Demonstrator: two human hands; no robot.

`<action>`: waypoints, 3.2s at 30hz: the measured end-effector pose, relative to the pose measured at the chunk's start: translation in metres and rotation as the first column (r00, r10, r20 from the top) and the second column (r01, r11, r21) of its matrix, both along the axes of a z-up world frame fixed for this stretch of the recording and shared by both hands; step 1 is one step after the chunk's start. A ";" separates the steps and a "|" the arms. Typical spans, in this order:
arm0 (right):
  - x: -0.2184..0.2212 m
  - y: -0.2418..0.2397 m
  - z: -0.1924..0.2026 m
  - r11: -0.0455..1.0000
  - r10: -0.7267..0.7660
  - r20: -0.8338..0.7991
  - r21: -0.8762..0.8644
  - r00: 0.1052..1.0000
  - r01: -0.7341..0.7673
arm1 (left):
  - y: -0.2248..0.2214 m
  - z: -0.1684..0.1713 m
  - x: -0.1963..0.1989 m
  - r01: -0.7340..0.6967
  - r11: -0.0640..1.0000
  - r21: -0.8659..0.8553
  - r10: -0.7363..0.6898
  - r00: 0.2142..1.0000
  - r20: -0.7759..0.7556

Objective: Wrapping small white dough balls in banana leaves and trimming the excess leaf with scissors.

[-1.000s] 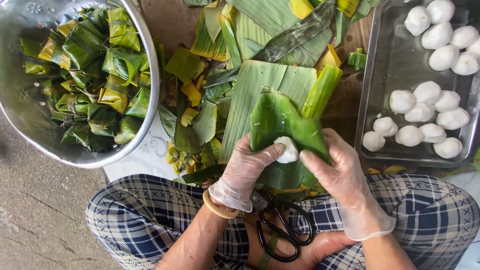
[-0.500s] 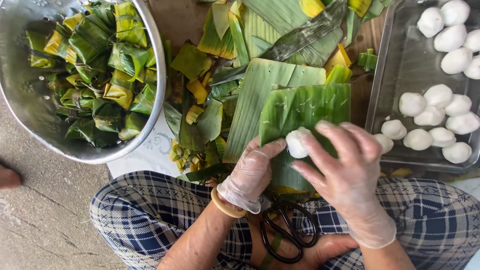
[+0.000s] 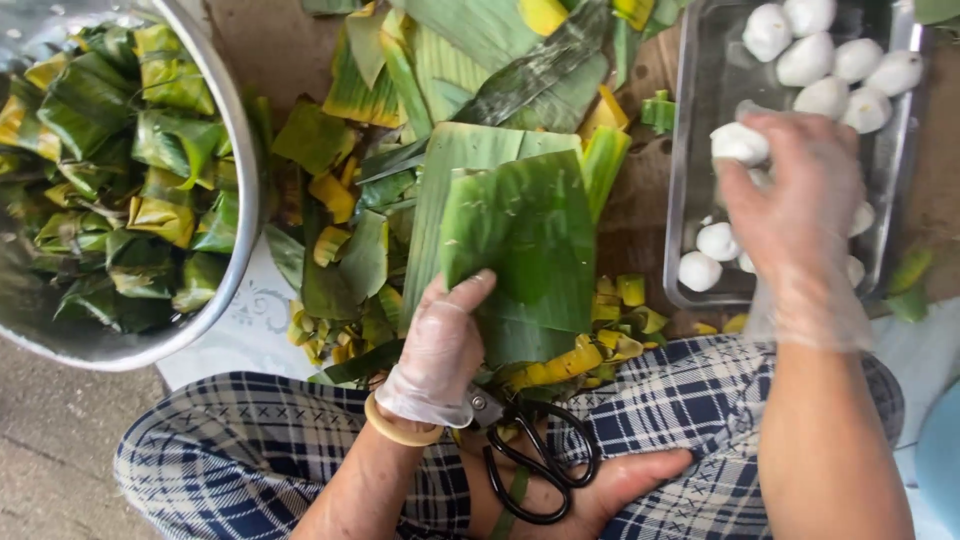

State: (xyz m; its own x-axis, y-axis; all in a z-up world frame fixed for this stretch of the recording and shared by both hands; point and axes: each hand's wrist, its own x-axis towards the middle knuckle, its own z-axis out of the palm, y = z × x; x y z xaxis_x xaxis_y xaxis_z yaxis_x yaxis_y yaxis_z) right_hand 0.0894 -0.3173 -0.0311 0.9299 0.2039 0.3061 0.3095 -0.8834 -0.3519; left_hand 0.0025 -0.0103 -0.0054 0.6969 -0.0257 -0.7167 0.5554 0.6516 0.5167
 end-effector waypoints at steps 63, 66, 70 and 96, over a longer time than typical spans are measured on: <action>-0.081 0.122 0.027 0.741 0.482 -0.350 0.652 0.803 -0.161 | 0.013 -0.007 -0.001 0.004 0.997 0.077 -0.004 1.000 -0.003; -0.089 0.121 0.017 0.809 0.526 -0.401 0.507 0.750 -0.297 | 0.021 -0.001 -0.001 -0.014 1.000 -0.015 0.014 0.999 0.040; -0.106 0.135 -0.006 0.936 0.342 -0.151 -0.039 0.928 -0.351 | 0.019 -0.004 -0.004 -0.041 0.998 -0.039 0.045 0.994 0.103; -0.096 0.132 0.016 -0.073 0.687 -0.506 0.665 0.521 0.743 | 0.029 0.012 0.009 0.134 0.990 0.053 -0.143 0.962 0.234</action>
State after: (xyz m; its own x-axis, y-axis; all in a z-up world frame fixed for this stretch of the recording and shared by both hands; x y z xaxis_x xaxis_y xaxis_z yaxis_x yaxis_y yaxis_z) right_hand -0.0063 -0.1849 -0.0155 0.7645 0.4031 -0.5030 -0.6430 0.5318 -0.5512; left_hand 0.0117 0.0190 0.0068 0.8381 -0.1111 -0.5341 0.4980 0.5556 0.6658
